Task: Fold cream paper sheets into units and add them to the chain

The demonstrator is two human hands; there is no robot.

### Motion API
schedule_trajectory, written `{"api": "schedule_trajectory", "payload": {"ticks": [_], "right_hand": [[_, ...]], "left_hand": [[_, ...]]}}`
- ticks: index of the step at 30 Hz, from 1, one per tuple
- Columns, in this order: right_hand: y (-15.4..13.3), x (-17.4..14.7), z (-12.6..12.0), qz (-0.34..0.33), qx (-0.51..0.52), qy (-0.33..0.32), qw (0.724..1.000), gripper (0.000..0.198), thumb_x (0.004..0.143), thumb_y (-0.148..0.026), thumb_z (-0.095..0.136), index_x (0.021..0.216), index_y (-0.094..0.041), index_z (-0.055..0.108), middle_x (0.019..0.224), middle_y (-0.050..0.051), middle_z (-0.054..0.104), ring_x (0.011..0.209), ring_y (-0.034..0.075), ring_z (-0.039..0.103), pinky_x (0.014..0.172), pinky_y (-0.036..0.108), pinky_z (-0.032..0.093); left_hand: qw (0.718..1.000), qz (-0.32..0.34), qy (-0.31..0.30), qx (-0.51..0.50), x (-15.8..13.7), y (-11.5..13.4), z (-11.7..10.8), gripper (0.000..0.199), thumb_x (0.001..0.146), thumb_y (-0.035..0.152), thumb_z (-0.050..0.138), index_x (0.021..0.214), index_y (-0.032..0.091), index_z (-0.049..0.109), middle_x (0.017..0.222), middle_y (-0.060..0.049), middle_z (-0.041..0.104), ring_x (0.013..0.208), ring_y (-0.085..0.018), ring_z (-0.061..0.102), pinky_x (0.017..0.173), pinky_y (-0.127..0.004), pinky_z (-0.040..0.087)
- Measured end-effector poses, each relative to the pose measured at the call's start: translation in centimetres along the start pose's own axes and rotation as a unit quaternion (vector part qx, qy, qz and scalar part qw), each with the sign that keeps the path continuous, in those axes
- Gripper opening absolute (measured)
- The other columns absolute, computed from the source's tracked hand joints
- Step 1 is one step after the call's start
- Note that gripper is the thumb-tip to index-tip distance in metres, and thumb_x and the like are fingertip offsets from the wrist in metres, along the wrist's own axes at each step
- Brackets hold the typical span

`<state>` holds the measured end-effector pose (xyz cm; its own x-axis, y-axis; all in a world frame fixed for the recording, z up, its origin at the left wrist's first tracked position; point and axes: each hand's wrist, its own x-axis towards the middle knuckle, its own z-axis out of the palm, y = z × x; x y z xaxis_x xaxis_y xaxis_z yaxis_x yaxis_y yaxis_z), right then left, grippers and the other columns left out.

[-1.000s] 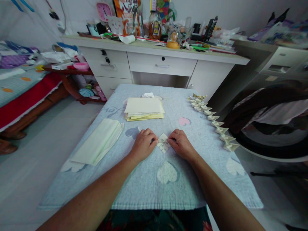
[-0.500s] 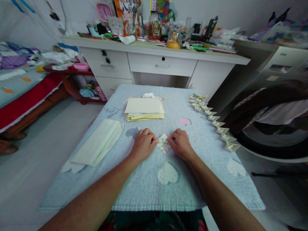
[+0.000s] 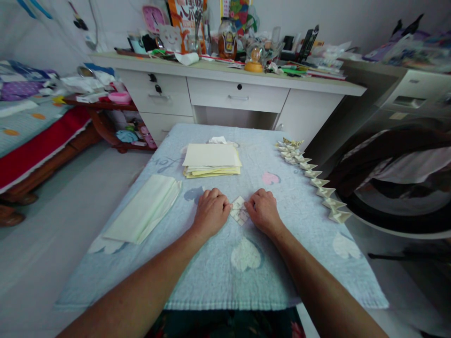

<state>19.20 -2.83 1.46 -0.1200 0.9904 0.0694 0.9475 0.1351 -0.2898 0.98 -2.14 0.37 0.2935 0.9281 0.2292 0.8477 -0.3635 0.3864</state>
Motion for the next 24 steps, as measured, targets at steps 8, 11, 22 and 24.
{"api": "schedule_trajectory", "payload": {"ticks": [8,11,22,24], "right_hand": [[-0.1,0.2,0.2,0.003,-0.038,-0.006,0.999,0.027,0.092,-0.033,0.05,0.079,-0.016,0.068,0.096,0.012,0.059,0.088,0.023,0.048,0.079,0.035,0.034],[-0.1,0.2,0.2,0.001,-0.041,-0.004,0.999,0.027,0.091,-0.033,0.051,0.079,-0.016,0.068,0.095,0.012,0.059,0.088,0.023,0.048,0.079,0.035,0.034],[-0.2,0.2,0.2,0.007,-0.036,0.0,0.999,0.024,0.089,-0.033,0.054,0.077,-0.017,0.067,0.094,0.012,0.059,0.087,0.024,0.048,0.078,0.035,0.035],[-0.2,0.2,0.2,0.008,-0.034,0.002,0.999,0.023,0.088,-0.033,0.055,0.077,-0.017,0.067,0.094,0.011,0.059,0.086,0.023,0.048,0.077,0.035,0.035]], "left_hand": [[1.0,-0.001,-0.01,0.021,0.0,0.3,-0.1,0.018,0.087,0.031,0.056,0.075,0.019,0.063,0.091,-0.007,0.058,0.088,-0.023,0.049,0.08,-0.038,0.039],[1.0,-0.007,-0.01,0.021,0.0,0.4,-0.2,0.018,0.086,0.032,0.057,0.074,0.019,0.063,0.089,-0.007,0.058,0.088,-0.024,0.049,0.079,-0.038,0.039],[0.997,-0.031,0.016,-0.068,0.1,-1.1,-0.4,0.009,0.081,0.02,0.055,0.084,0.02,0.064,0.091,-0.004,0.06,0.093,-0.022,0.054,0.088,-0.039,0.04],[0.995,-0.011,0.029,-0.099,0.2,-1.3,-0.6,0.014,0.084,0.018,0.051,0.087,0.02,0.065,0.092,-0.004,0.062,0.094,-0.021,0.054,0.09,-0.039,0.039]]}}
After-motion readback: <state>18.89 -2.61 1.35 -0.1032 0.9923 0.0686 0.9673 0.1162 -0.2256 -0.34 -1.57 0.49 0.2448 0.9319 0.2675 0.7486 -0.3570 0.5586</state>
